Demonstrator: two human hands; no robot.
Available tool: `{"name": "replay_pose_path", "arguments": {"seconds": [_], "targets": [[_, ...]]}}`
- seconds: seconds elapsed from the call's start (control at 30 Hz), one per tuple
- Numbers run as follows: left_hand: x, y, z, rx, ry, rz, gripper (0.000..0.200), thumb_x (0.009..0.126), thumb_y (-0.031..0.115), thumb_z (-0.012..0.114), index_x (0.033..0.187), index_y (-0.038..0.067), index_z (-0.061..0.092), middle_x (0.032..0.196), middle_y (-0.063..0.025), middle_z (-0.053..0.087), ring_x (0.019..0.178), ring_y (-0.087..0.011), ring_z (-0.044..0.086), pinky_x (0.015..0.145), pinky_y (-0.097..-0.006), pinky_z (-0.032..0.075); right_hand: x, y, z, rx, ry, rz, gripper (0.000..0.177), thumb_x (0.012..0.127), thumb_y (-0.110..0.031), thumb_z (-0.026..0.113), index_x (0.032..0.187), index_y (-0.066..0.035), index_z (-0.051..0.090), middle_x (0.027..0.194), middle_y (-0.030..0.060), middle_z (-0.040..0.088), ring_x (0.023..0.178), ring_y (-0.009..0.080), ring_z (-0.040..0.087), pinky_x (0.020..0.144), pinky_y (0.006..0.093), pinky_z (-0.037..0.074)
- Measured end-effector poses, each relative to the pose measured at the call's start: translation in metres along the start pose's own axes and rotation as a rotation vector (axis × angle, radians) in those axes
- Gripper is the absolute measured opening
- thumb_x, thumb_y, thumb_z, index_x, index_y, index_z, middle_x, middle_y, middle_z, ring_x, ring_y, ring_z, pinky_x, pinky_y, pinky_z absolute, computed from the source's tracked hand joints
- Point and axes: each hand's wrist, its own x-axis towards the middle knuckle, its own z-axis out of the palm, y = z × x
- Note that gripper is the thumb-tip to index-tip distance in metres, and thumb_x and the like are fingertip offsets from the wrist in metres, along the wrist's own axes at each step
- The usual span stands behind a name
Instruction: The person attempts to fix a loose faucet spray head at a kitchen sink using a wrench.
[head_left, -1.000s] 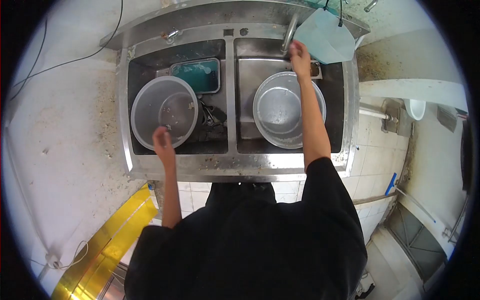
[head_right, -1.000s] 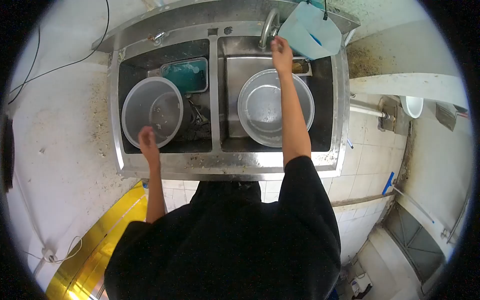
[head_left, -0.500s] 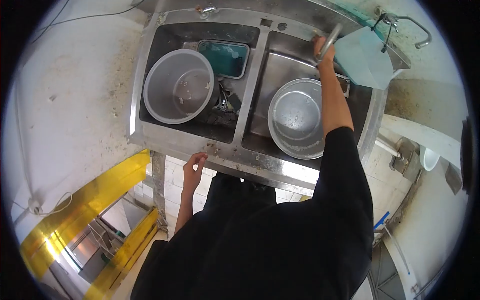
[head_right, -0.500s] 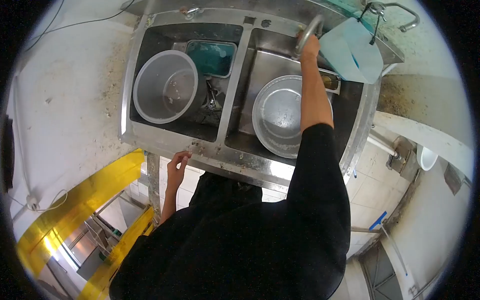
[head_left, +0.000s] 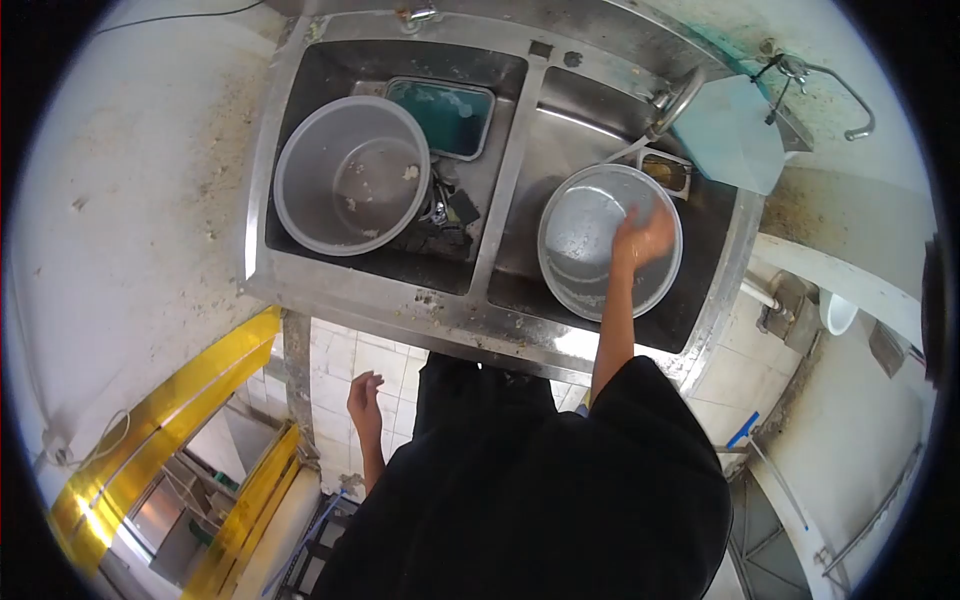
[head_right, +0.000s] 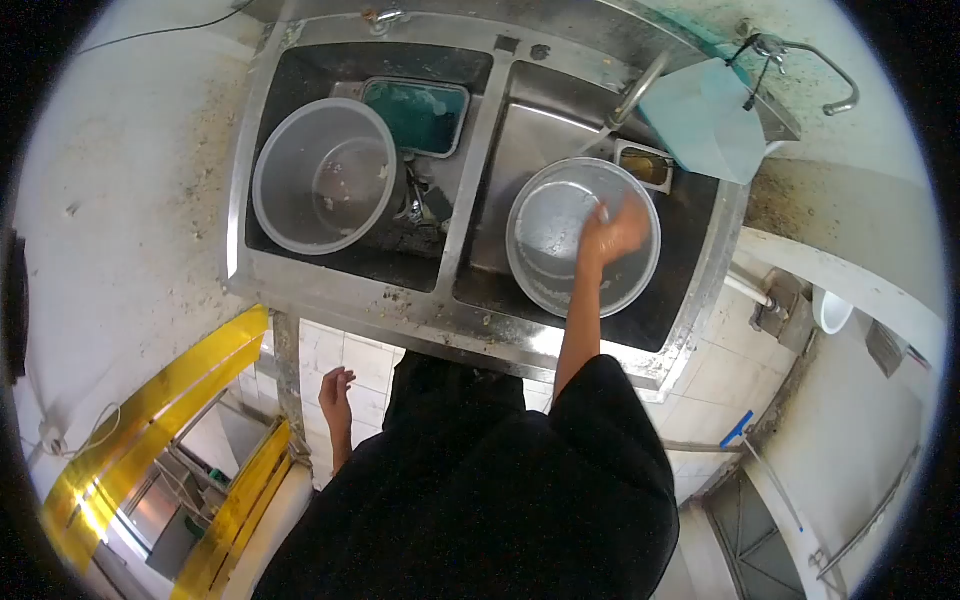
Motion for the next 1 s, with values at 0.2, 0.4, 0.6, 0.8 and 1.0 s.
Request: {"name": "replay_pose_path", "arguments": {"seconds": [0.2,0.4,0.6,0.8,1.0], "targets": [[0.000,-0.045,-0.009,-0.042,-0.028,-0.141,0.028,0.103,0.023,0.055,0.120,0.001,0.061,0.105,-0.0120,0.071,0.095,-0.0209,0.070,0.080,-0.0318,0.053,-0.108,0.137,-0.017,-0.130,-0.607,1.070,0.094,0.085,-0.039,0.070,0.157,-0.006,0.019,0.150,0.0304,0.038,0.135,0.0516,0.043,0.107,0.0534,0.043],[0.027,-0.053,0.001,0.000,-0.135,-0.129,0.027,0.103,0.023,0.056,0.120,0.002,0.061,0.104,-0.0107,0.071,0.094,-0.0200,0.070,0.078,-0.0312,0.052,-0.116,0.163,0.005,0.249,-0.482,0.837,0.083,0.088,-0.030,0.070,0.154,-0.003,0.028,0.145,0.0302,0.046,0.134,0.0435,0.047,0.108,0.0475,0.042],[0.028,-0.043,-0.007,0.016,-0.107,-0.130,0.027,0.102,0.021,0.056,0.120,0.001,0.061,0.103,-0.0111,0.071,0.095,-0.0202,0.070,0.077,-0.0298,0.051,-0.043,-0.059,-0.023,0.778,-0.373,0.270,0.032,0.096,-0.018,0.065,0.122,-0.001,0.061,0.112,0.0129,0.069,0.105,0.0251,0.065,0.092,0.0379,0.051],[0.004,-0.068,-0.015,0.001,-0.045,-0.235,0.028,0.103,0.023,0.056,0.117,0.001,0.063,0.101,-0.0105,0.072,0.093,-0.0171,0.069,0.074,-0.0288,0.051,-0.115,-0.232,0.135,0.510,-1.274,-0.060,0.029,0.092,0.005,0.050,0.115,-0.002,0.065,0.109,0.0174,0.071,0.102,0.0298,0.069,0.085,0.0399,0.055],[-0.049,-0.096,-0.054,0.193,0.082,-0.230,0.028,0.103,0.023,0.056,0.112,-0.002,0.066,0.100,-0.0102,0.073,0.087,-0.0151,0.067,0.074,-0.0276,0.052,-0.199,-0.226,0.253,0.064,-1.033,0.159,0.044,0.096,-0.035,0.056,0.127,-0.005,0.060,0.128,0.0213,0.062,0.118,0.0361,0.061,0.097,0.0501,0.050]]}}
